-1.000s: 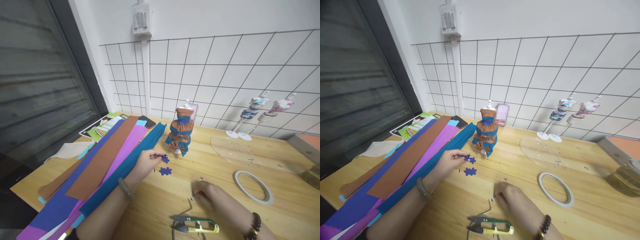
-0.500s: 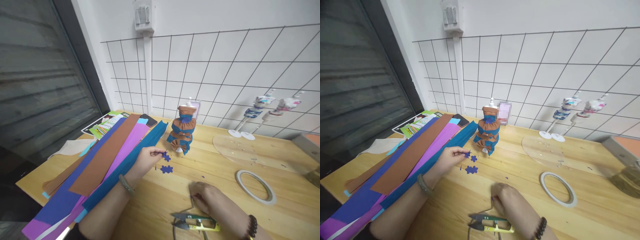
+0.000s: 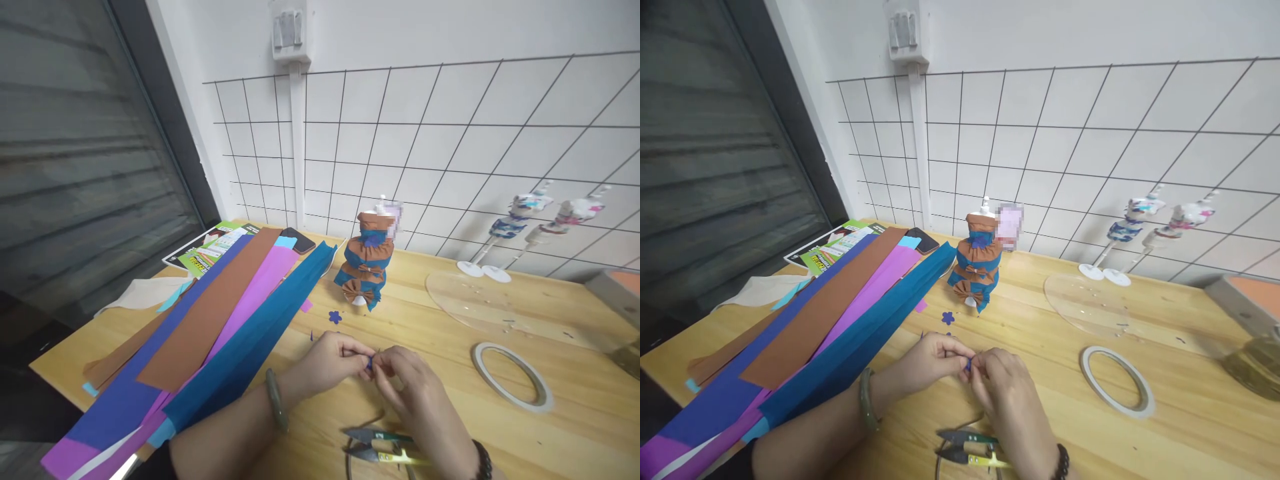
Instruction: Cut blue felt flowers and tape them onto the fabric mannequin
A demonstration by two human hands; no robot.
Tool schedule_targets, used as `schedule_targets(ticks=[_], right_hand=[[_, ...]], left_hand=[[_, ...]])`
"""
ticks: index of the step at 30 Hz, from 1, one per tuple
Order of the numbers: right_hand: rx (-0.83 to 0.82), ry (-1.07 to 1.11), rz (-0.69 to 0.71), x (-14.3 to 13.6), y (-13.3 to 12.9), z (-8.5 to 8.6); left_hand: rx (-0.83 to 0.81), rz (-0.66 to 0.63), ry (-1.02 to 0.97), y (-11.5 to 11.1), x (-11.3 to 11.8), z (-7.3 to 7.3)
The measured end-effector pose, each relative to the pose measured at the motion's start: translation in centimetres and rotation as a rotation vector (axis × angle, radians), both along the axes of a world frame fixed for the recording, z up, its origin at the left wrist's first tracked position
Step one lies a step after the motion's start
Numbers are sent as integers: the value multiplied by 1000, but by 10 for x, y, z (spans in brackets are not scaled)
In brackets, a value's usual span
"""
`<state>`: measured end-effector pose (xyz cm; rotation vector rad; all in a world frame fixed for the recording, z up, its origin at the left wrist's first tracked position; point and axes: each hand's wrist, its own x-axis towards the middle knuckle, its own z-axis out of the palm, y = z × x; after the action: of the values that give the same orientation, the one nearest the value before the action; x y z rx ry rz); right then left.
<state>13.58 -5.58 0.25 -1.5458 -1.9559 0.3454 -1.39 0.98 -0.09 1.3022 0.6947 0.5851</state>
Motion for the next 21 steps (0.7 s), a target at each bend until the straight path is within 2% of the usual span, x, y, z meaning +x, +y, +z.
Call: schedule_targets(ticks=[2,4,8,10,14,15,18,21], right_hand=[[20,28,-26,-1,-1,-1],[-26,126,-49,-4,-2,0],[-288,481,-34,-1,2,6],[-355,565,-79,8,7,7],[-273,362,-279,38,15,8],[-300,273,-286,44,15,8],[-392,-33,-190,55,14,8],[-379,-182,-166,58,12,7]], left_hand=[[9,6,-22,2,-1,-3],[-8,34,-35,2,-2,-4],[-31,88,-34,4,-3,0],[8,131,-25,7,-5,5],[151,273,13,24,-19,15],[195,310,33,29,-24,17],[363,436,77,44,-39,22],[357,521,152,55,-51,23]])
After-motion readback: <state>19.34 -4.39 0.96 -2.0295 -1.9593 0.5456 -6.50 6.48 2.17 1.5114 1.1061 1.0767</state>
